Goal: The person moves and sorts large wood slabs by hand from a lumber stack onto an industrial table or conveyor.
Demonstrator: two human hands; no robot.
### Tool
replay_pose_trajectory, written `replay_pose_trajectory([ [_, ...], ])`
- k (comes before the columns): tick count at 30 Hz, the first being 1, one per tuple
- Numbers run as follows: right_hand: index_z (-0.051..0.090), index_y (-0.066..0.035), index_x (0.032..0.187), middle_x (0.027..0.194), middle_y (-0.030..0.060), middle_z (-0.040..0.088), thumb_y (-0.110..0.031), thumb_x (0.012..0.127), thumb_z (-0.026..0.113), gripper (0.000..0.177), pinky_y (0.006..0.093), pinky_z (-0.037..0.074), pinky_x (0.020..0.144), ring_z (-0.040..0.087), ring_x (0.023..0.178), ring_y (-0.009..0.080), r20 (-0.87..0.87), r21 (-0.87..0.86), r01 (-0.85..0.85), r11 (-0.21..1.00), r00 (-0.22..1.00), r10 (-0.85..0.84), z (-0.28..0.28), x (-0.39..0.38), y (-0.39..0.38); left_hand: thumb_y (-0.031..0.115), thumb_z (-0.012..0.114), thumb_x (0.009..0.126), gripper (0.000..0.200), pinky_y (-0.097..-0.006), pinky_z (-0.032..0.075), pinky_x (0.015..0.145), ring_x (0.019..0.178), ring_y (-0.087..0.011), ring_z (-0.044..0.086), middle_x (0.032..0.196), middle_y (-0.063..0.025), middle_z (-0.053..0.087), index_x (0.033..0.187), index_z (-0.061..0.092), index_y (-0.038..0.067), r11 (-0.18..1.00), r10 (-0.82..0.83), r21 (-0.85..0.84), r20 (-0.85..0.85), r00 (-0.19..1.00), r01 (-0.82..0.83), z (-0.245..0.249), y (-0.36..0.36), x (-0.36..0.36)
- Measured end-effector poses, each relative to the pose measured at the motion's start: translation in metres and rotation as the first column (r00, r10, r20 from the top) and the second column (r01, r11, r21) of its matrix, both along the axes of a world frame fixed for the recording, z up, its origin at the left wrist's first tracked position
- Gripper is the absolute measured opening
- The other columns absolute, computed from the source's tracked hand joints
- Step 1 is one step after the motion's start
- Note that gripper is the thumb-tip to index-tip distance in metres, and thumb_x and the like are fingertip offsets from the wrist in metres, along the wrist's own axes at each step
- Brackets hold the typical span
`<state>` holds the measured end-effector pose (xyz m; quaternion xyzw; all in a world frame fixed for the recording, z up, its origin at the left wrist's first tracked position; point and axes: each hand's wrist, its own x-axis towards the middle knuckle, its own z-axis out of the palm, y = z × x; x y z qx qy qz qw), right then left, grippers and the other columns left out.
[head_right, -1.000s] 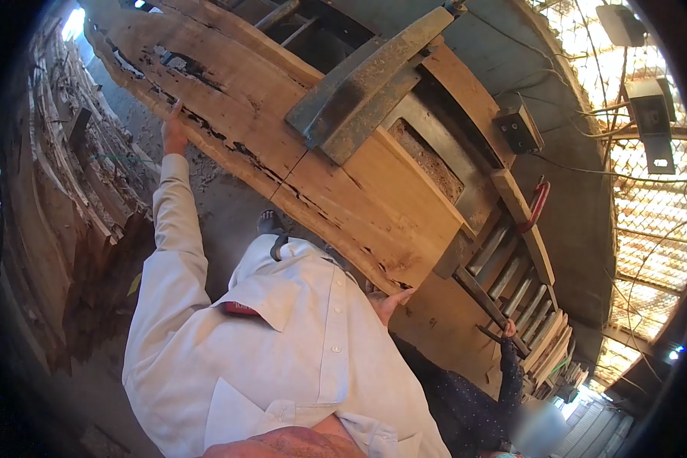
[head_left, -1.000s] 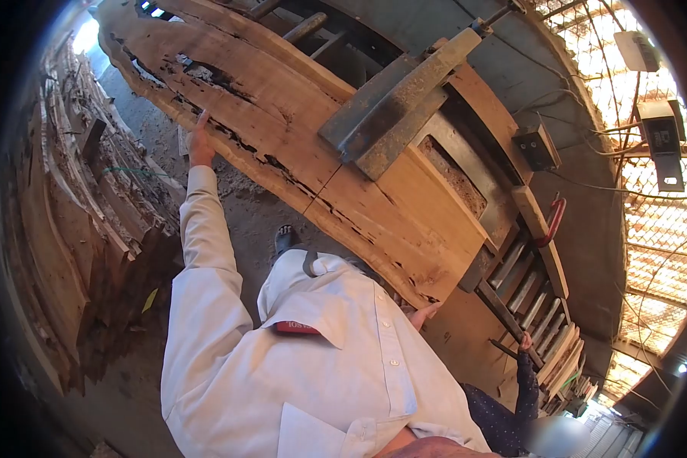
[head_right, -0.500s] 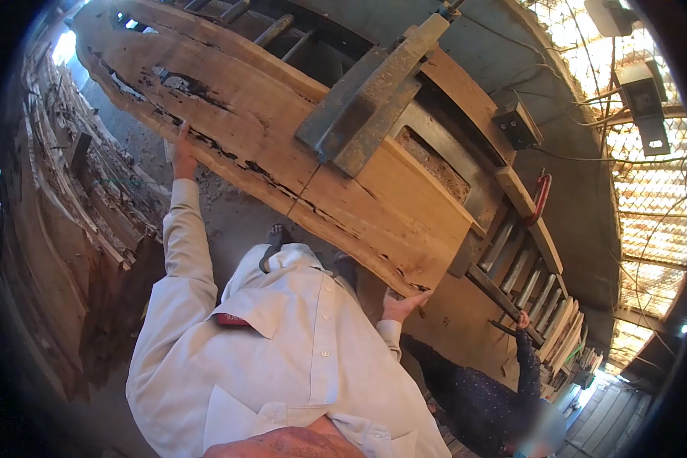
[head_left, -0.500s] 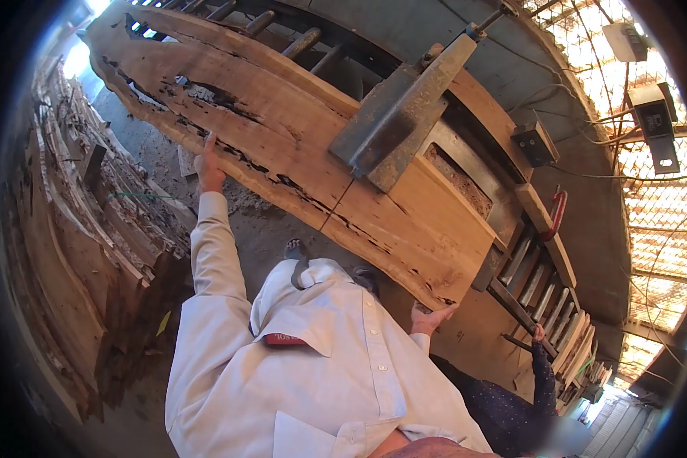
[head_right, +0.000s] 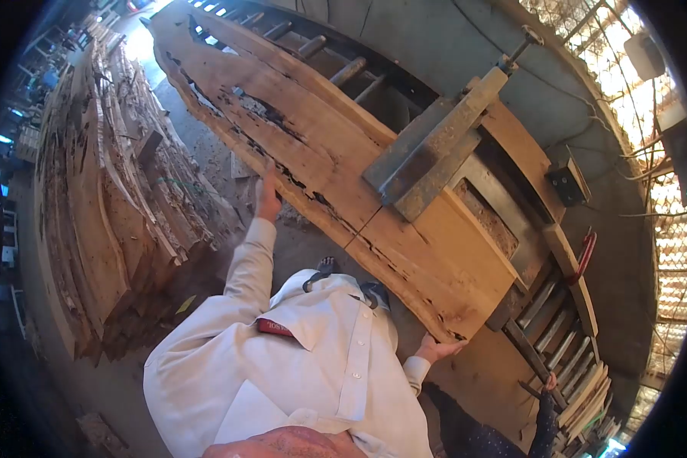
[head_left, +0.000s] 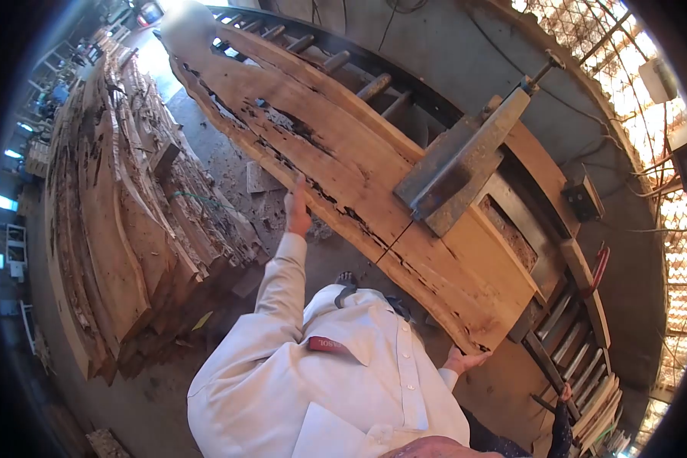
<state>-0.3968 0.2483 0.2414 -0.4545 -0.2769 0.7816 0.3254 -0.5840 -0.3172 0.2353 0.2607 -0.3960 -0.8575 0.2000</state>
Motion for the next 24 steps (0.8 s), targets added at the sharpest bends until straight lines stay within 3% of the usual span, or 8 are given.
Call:
replay_pose_trajectory([
  [4,0.042,-0.011,0.153,0.159,0.0115,0.039,-0.056,0.096,0.059,0.075,0.0571,0.04,0.114,0.042,0.142,0.0346,0.03,0.293,-0.1,0.951,0.995,0.096,-0.017,0.006,-0.007,0.031,0.076,0.094,0.052,-0.0446,0.058,0.09,0.105,-0.0276,0.069,0.122,-0.0113,0.068,0.132,0.058,0.0,0.981,0.101,0.158,0.072,0.992,-0.112,-0.004,0.027,-0.01],
  [6,0.037,-0.011,0.156,0.162,0.0138,0.033,-0.038,0.093,0.07,0.076,0.0569,0.038,0.116,0.041,0.143,0.0337,-0.208,-0.039,-0.075,0.996,0.976,0.065,-0.006,0.01,0.009,0.029,0.075,0.095,0.05,-0.0454,0.058,0.091,0.106,-0.0279,0.068,0.123,-0.012,0.067,0.131,0.058,0.0,0.978,0.103,0.183,0.014,0.995,-0.104,-0.004,0.029,-0.011],
  [8,0.029,-0.01,0.159,0.161,0.0165,0.027,-0.011,0.082,0.075,0.09,0.0565,0.034,0.119,0.038,0.144,0.0324,0.361,0.572,-0.339,0.747,0.922,0.143,-0.024,0.03,0.0,0.027,0.075,0.095,0.048,-0.0456,0.058,0.091,0.106,-0.0283,0.069,0.123,-0.0126,0.067,0.13,0.058,0.0,0.975,0.121,0.187,0.017,0.993,-0.122,-0.007,0.03,-0.014],
  [10,0.021,-0.009,0.162,0.159,0.0184,0.023,0.009,0.071,0.075,0.107,0.0554,0.032,0.121,0.037,0.144,0.0314,0.531,0.707,-0.491,0.509,0.844,0.076,-0.044,0.037,0.006,0.027,0.075,0.095,0.048,-0.0456,0.058,0.091,0.106,-0.0284,0.069,0.123,-0.0126,0.068,0.131,0.058,0.0,0.977,0.126,0.167,0.037,0.991,-0.131,-0.006,0.03,-0.014],
  [17,0.017,0.0,0.161,0.147,0.021,0.034,0.016,0.067,0.076,0.112,0.047,0.047,0.11,0.044,0.135,0.0303,0.468,0.87,-0.475,0.135,0.88,0.079,-0.105,0.046,0.067,0.025,0.073,0.096,0.042,-0.0434,0.059,0.087,0.102,-0.0252,0.069,0.118,-0.0095,0.069,0.128,0.06,0.001,0.978,0.106,0.18,-0.018,0.994,-0.101,-0.025,0.011,-0.016],
  [19,0.034,-0.007,0.154,0.152,0.0167,0.038,-0.027,0.085,0.08,0.085,0.0474,0.036,0.116,0.038,0.143,0.0332,0.212,0.846,-0.169,0.506,0.977,-0.026,-0.145,0.032,0.111,0.024,0.073,0.096,0.04,-0.0429,0.059,0.086,0.101,-0.0241,0.07,0.115,-0.0081,0.07,0.126,0.061,0.001,0.978,0.106,0.182,-0.027,0.994,-0.099,0.03,0.025,-0.013],
  [21,0.041,-0.009,0.149,0.151,0.0126,0.042,-0.05,0.092,0.071,0.076,0.0476,0.037,0.115,0.042,0.141,0.0321,0.172,0.371,0.04,0.928,0.979,-0.111,-0.121,0.007,0.1,0.022,0.073,0.097,0.037,-0.0423,0.059,0.085,0.1,-0.0235,0.07,0.114,-0.008,0.07,0.125,0.061,0.001,0.976,0.148,0.156,0.051,0.988,-0.154,0.016,0.01,-0.03],
  [24,0.043,-0.012,0.146,0.151,0.0095,0.044,-0.062,0.094,0.062,0.075,0.0477,0.036,0.114,0.046,0.138,0.0305,0.334,0.249,0.016,0.968,0.937,-0.102,-0.051,-0.003,0.081,0.02,0.072,0.097,0.035,-0.0411,0.06,0.082,0.096,-0.023,0.071,0.112,-0.0085,0.071,0.124,0.062,0.001,0.97,0.133,0.192,0.086,0.987,-0.147,0.017,-0.006,-0.035],
])
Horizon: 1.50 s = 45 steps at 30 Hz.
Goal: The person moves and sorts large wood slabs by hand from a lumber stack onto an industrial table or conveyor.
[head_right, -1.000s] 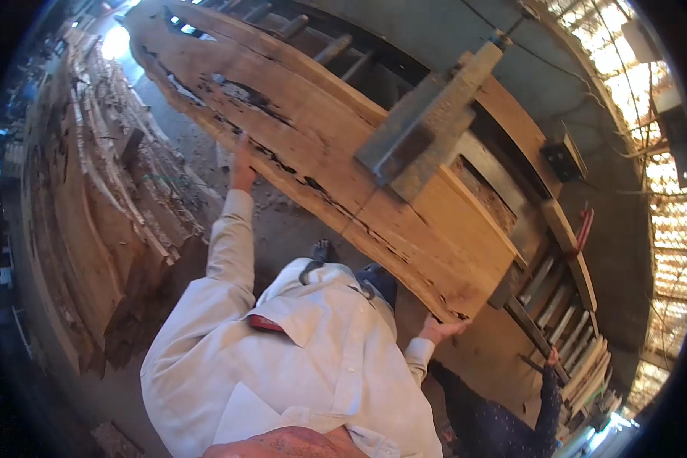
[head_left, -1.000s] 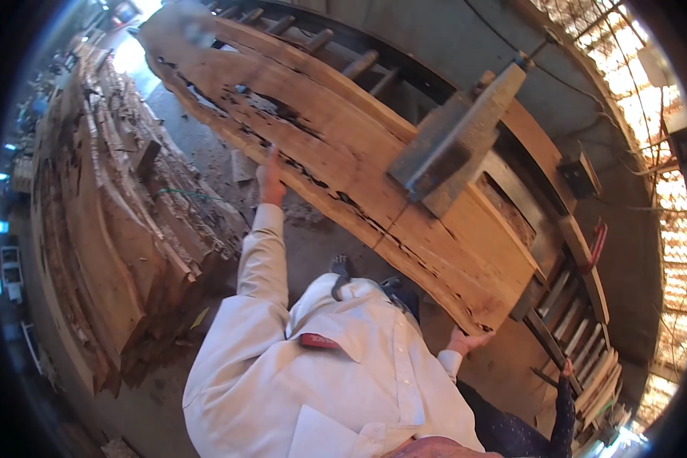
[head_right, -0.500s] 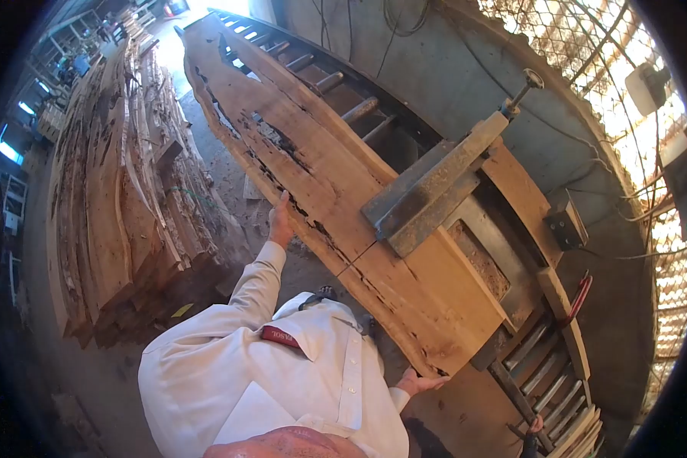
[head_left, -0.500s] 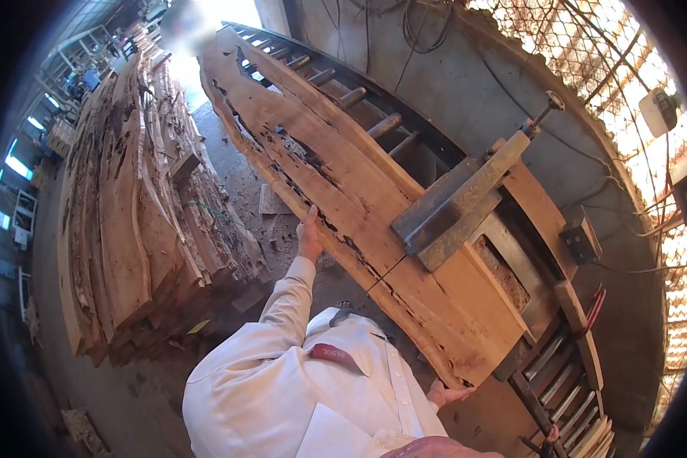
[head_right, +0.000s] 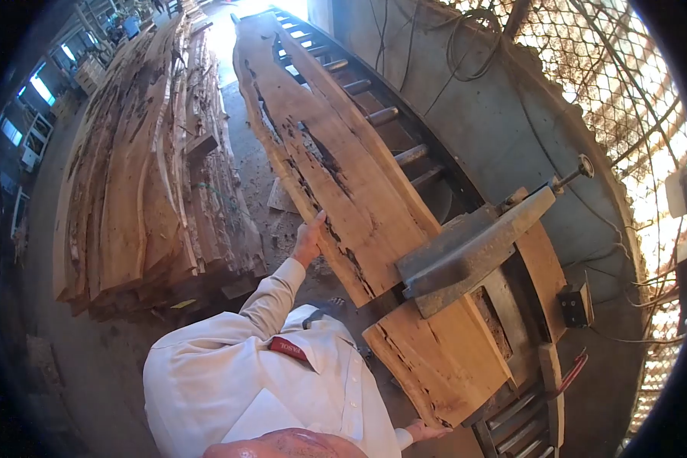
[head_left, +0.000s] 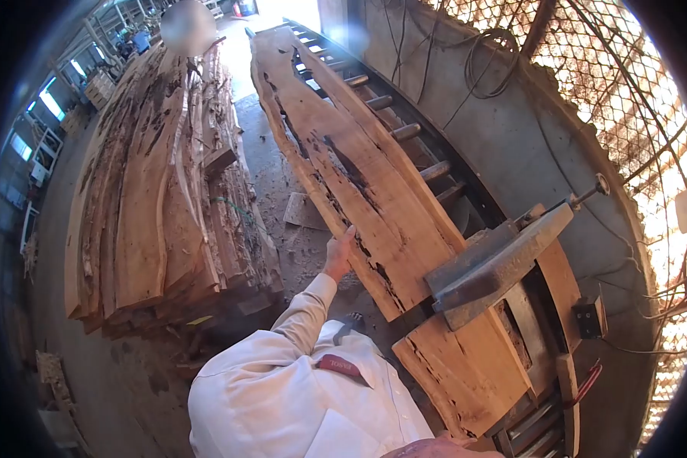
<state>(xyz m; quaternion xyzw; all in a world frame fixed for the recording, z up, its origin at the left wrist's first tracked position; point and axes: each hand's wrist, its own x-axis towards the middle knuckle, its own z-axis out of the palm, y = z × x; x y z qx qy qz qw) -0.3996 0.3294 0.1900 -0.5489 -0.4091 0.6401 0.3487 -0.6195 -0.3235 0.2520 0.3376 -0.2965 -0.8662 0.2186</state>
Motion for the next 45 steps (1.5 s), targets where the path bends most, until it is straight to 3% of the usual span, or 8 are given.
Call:
replay_pose_trajectory([
  [13,0.046,-0.01,0.151,0.146,0.0135,0.053,-0.049,0.102,0.051,0.063,0.0518,0.044,0.11,0.054,0.13,0.0336,-0.241,0.112,-0.206,0.972,0.944,0.228,0.025,-0.006,-0.034,0.025,0.083,0.089,0.049,-0.0411,0.059,0.077,0.091,-0.0236,0.069,0.111,-0.0097,0.069,0.122,0.063,-0.006,0.993,0.049,-0.109,0.05,0.998,-0.044,-0.025,-0.086,-0.105],
  [16,0.026,-0.011,0.162,0.159,0.0151,0.035,0.013,0.084,0.061,0.089,0.0453,0.039,0.115,0.045,0.138,0.0291,0.249,0.544,-0.486,0.684,0.872,0.421,-0.037,0.03,0.003,0.027,0.082,0.089,0.053,-0.0424,0.06,0.078,0.092,-0.0246,0.07,0.112,-0.0119,0.068,0.122,0.062,-0.008,0.99,0.022,-0.138,0.074,0.997,-0.012,-0.034,-0.107,-0.129],
  [18,0.021,-0.004,0.163,0.163,0.0169,0.027,0.018,0.069,0.061,0.105,0.0412,0.029,0.121,0.034,0.148,0.03,0.234,0.408,-0.398,0.822,0.916,0.327,-0.005,0.021,-0.024,0.027,0.08,0.091,0.049,-0.0434,0.06,0.078,0.09,-0.0263,0.07,0.111,-0.0128,0.069,0.121,0.062,-0.008,0.984,0.042,-0.18,0.123,0.991,-0.02,-0.024,-0.113,-0.14],
  [21,0.025,-0.008,0.162,0.158,0.0153,0.036,0.022,0.074,0.056,0.098,0.0388,0.039,0.114,0.041,0.142,0.0268,0.628,0.511,-0.561,0.651,0.761,0.163,-0.003,0.029,-0.03,0.025,0.075,0.095,0.051,-0.0419,0.059,0.084,0.102,-0.0277,0.069,0.12,-0.0121,0.068,0.133,0.057,-0.004,0.986,-0.047,-0.148,0.188,0.981,0.075,-0.019,-0.125,-0.152],
  [24,0.026,0.0,0.159,0.156,0.0209,0.04,0.014,0.076,0.059,0.09,0.0421,0.03,0.121,0.041,0.144,0.0301,0.361,0.592,-0.476,0.65,0.878,0.315,-0.02,0.041,-0.026,0.03,0.063,0.103,0.041,-0.036,0.055,0.091,0.111,-0.0197,0.063,0.122,-0.0061,0.063,0.137,0.057,0.009,0.94,-0.317,-0.223,-0.293,0.902,0.258,-0.049,-0.122,-0.147],
  [25,0.027,0.001,0.158,0.153,0.0214,0.044,0.008,0.08,0.062,0.086,0.0456,0.03,0.121,0.044,0.142,0.0308,0.011,0.431,-0.391,0.814,0.904,0.428,-0.018,0.036,-0.025,0.01,0.062,0.09,0.055,-0.0393,0.048,0.101,0.121,-0.0274,0.058,0.132,-0.0129,0.06,0.144,0.051,0.005,0.818,-0.365,-0.532,-0.188,0.912,0.218,-0.083,-0.132,-0.146],
  [28,0.036,-0.005,0.156,0.158,0.016,0.043,-0.061,0.096,0.05,0.084,0.0494,0.033,0.12,0.045,0.142,0.0293,-0.152,0.346,-0.218,0.913,0.947,0.283,-0.071,0.037,0.0,0.032,0.081,0.09,0.044,-0.0348,0.054,0.071,0.084,-0.0161,0.066,0.1,-0.0068,0.071,0.113,0.07,-0.003,0.933,0.072,-0.358,0.056,0.996,-0.047,-0.032,-0.11,-0.15],
  [45,0.03,-0.005,0.158,0.159,0.0151,0.04,-0.044,0.1,0.053,0.074,0.0455,0.033,0.121,0.043,0.143,0.0302,-0.047,0.162,-0.206,0.965,0.975,0.216,-0.031,-0.067,-0.075,0.043,0.08,0.089,0.051,-0.0338,0.053,0.072,0.082,-0.0168,0.067,0.099,-0.008,0.072,0.109,0.073,-0.003,0.941,-0.066,-0.3,0.286,0.956,0.155,-0.017,-0.109,-0.137],
])
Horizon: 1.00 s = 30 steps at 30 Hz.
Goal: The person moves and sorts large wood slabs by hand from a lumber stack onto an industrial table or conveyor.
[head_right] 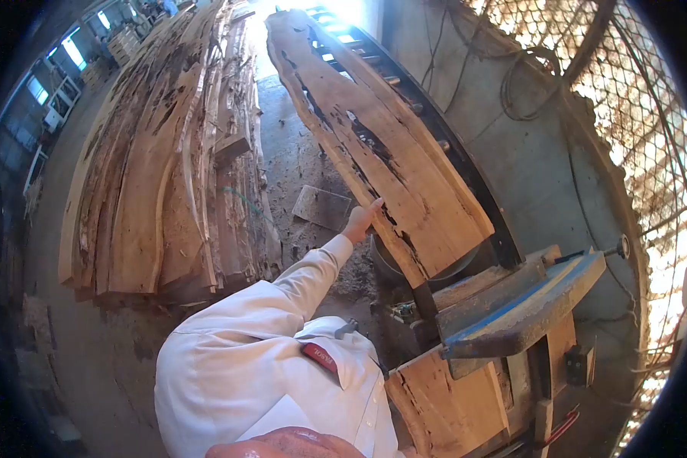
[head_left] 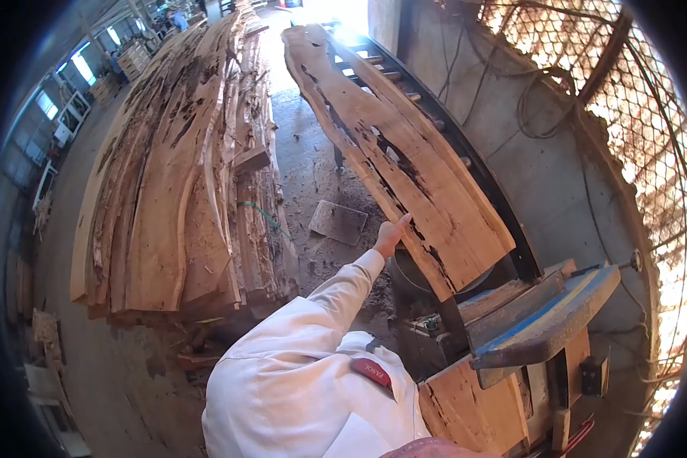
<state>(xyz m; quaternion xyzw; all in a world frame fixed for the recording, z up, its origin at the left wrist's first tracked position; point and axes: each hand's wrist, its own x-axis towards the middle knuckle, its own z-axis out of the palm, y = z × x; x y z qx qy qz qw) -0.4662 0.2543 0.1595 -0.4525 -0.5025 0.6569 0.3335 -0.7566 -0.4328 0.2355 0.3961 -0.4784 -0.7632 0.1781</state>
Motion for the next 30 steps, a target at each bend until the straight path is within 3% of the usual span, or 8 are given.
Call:
replay_pose_trajectory([
  [3,0.029,-0.005,0.159,0.159,0.015,0.039,-0.041,0.1,0.053,0.072,0.0448,0.033,0.121,0.043,0.143,0.0304,0.042,0.16,-0.041,0.986,0.999,0.035,-0.007,0.035,0.018,0.041,0.079,0.09,0.051,-0.0388,0.056,0.081,0.096,-0.0214,0.068,0.112,-0.0103,0.07,0.118,0.068,0.0,0.999,-0.02,0.044,-0.043,0.999,0.021,0.003,0.001,0.001],
  [6,0.028,-0.005,0.159,0.159,0.0148,0.039,-0.037,0.101,0.054,0.071,0.0441,0.033,0.121,0.043,0.143,0.0306,0.451,0.669,-0.361,0.649,0.892,0.031,-0.126,0.127,0.124,0.035,0.076,0.093,0.048,-0.0383,0.057,0.088,0.102,-0.0209,0.069,0.118,-0.0061,0.069,0.127,0.065,0.004,0.968,-0.088,0.207,-0.256,0.963,0.144,-0.03,-0.009,-0.007],
  [7,0.037,-0.006,0.154,0.157,0.0143,0.043,-0.052,0.098,0.057,0.075,0.0437,0.036,0.119,0.046,0.14,0.0318,0.466,0.801,-0.382,0.462,0.881,-0.078,-0.075,0.119,0.061,0.037,0.078,0.092,0.055,-0.0348,0.057,0.087,0.098,-0.0206,0.07,0.114,-0.0084,0.071,0.126,0.064,-0.003,0.973,-0.095,0.186,-0.215,0.972,0.136,-0.018,-0.007,-0.006],
  [9,0.04,-0.009,0.154,0.155,0.0129,0.044,-0.052,0.095,0.061,0.076,0.0474,0.038,0.117,0.046,0.139,0.031,0.146,0.315,-0.157,0.936,0.983,0.115,0.008,0.068,-0.012,0.037,0.078,0.092,0.054,-0.037,0.058,0.086,0.097,-0.0206,0.07,0.113,-0.0104,0.071,0.123,0.064,-0.004,0.992,-0.077,0.087,-0.147,0.986,0.09,-0.005,-0.005,0.0],
  [12,0.044,-0.011,0.152,0.154,0.0098,0.048,-0.065,0.092,0.063,0.082,0.0515,0.042,0.112,0.048,0.138,0.0305,-0.121,-0.332,0.187,0.924,0.964,-0.239,0.097,0.029,-0.076,0.038,0.078,0.092,0.054,-0.0378,0.058,0.083,0.096,-0.0205,0.07,0.112,-0.0117,0.071,0.121,0.065,-0.005,0.991,-0.087,0.092,-0.102,0.991,0.096,0.03,0.008,0.009],
  [24,0.047,-0.011,0.151,0.155,0.0086,0.048,-0.056,0.095,0.065,0.074,0.0496,0.041,0.114,0.046,0.14,0.0309,-0.284,-0.454,0.034,0.89,0.942,-0.18,0.076,0.03,-0.075,0.042,0.08,0.089,0.066,-0.0381,0.049,0.097,0.112,-0.0228,0.063,0.128,-0.0091,0.066,0.135,0.06,-0.002,0.989,-0.123,0.075,-0.047,0.991,0.127,-0.009,-0.005,0.009],
  [27,0.04,-0.013,0.154,0.157,0.0084,0.045,-0.05,0.1,0.06,0.069,0.0478,0.039,0.116,0.045,0.14,0.0295,-0.114,0.011,-0.049,0.999,0.992,0.05,0.034,0.05,-0.071,0.038,0.077,0.092,0.055,-0.0389,0.053,0.096,0.109,-0.0215,0.066,0.123,-0.0101,0.068,0.129,0.064,-0.001,0.976,-0.175,0.1,-0.178,0.968,0.195,-0.048,-0.015,0.007],
  [30,0.042,-0.016,0.154,0.157,0.007,0.046,-0.051,0.099,0.062,0.068,0.049,0.036,0.118,0.045,0.141,0.0296,-0.239,-0.325,-0.004,0.946,0.968,-0.079,0.046,0.044,-0.067,0.041,0.073,0.096,0.04,-0.0388,0.057,0.087,0.102,-0.0207,0.069,0.111,-0.006,0.071,0.117,0.069,0.007,0.983,-0.143,0.092,-0.154,0.978,0.158,-0.022,-0.006,0.01],
])
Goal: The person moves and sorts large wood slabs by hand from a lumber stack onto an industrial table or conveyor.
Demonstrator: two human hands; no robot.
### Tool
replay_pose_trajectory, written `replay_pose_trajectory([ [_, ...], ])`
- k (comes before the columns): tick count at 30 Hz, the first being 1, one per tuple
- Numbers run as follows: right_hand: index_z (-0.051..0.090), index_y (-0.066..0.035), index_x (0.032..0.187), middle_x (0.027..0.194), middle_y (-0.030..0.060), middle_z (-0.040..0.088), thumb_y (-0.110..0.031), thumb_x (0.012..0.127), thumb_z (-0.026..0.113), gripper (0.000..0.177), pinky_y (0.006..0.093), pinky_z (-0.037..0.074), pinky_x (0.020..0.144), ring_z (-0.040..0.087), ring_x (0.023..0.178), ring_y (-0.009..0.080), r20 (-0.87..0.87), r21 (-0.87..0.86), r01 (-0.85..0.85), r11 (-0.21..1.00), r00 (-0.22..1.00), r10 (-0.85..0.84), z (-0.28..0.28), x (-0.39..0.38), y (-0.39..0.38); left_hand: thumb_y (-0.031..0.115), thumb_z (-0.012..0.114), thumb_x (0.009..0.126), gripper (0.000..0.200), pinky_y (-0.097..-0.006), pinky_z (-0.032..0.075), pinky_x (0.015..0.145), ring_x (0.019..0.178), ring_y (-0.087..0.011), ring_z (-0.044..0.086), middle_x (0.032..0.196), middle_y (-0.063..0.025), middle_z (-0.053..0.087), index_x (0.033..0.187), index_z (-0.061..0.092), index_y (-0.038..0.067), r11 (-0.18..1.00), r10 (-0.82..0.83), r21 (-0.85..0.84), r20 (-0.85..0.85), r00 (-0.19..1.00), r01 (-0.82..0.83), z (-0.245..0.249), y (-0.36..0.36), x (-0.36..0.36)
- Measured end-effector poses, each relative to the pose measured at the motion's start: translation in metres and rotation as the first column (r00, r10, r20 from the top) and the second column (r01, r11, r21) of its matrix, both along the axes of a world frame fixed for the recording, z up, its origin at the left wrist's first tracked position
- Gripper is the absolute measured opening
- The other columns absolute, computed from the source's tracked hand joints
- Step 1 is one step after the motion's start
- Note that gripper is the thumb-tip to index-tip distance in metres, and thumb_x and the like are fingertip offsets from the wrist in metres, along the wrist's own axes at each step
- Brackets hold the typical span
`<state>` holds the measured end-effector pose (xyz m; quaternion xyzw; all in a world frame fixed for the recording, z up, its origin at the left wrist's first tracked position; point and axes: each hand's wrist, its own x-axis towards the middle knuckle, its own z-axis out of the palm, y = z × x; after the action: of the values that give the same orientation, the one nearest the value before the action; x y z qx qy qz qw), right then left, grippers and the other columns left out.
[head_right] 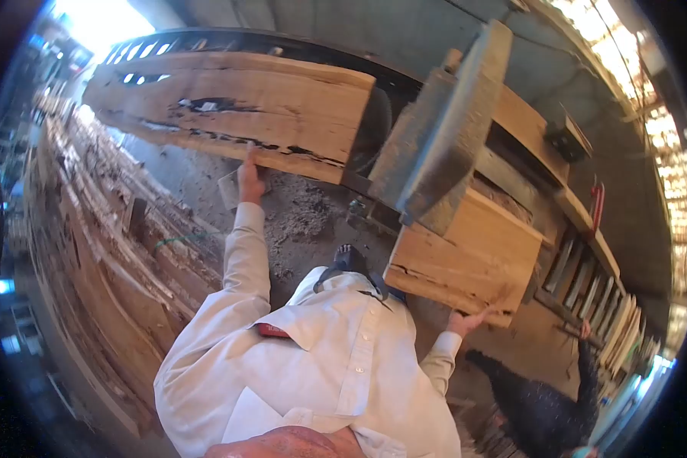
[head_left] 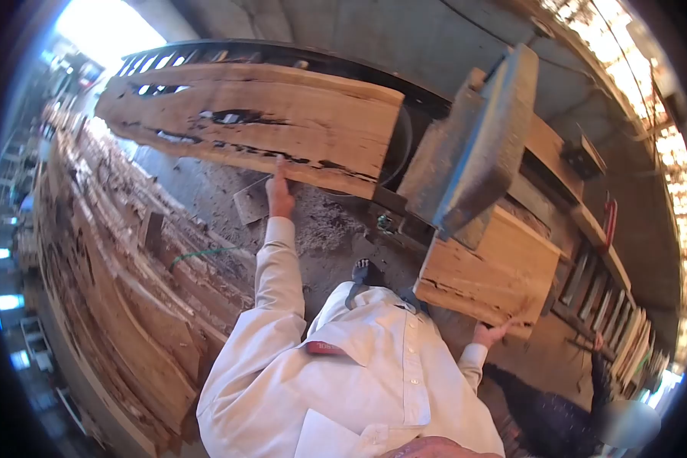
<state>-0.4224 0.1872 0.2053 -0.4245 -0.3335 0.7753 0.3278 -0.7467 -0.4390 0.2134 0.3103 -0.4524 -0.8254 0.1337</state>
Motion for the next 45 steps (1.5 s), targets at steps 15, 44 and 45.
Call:
replay_pose_trajectory([
  [15,0.045,-0.016,0.152,0.152,0.0066,0.05,-0.05,0.09,0.071,0.075,0.052,0.039,0.115,0.048,0.137,0.0294,-0.141,-0.127,-0.077,0.989,0.988,0.059,-0.014,0.004,-0.005,0.028,0.069,0.098,0.06,-0.0425,0.054,0.1,0.12,-0.0304,0.062,0.133,-0.0123,0.061,0.148,0.047,0.006,0.745,-0.418,-0.605,-0.094,0.904,0.281,-0.037,-0.046,0.013],
  [44,0.054,-0.003,0.144,0.148,0.0132,0.054,-0.038,0.097,0.068,0.06,0.0458,0.043,0.112,0.053,0.133,0.0301,-0.02,0.332,-0.058,0.941,0.997,0.068,0.137,0.057,0.169,0.028,0.068,0.101,0.032,-0.0312,0.057,0.079,0.088,-0.0143,0.069,0.099,-0.0079,0.071,0.116,0.063,0.001,0.618,-0.709,-0.309,0.176,0.683,0.722,0.06,0.318,0.242],
  [45,0.054,-0.003,0.145,0.148,0.0141,0.054,-0.037,0.097,0.067,0.06,0.0462,0.042,0.113,0.052,0.133,0.0305,-0.015,0.356,-0.035,0.934,0.999,0.043,0.161,0.061,0.174,0.027,0.069,0.101,0.031,-0.0312,0.057,0.08,0.09,-0.0144,0.069,0.1,-0.0077,0.072,0.116,0.064,0.001,0.569,-0.752,-0.311,0.179,0.634,0.762,0.073,0.332,0.245],
])
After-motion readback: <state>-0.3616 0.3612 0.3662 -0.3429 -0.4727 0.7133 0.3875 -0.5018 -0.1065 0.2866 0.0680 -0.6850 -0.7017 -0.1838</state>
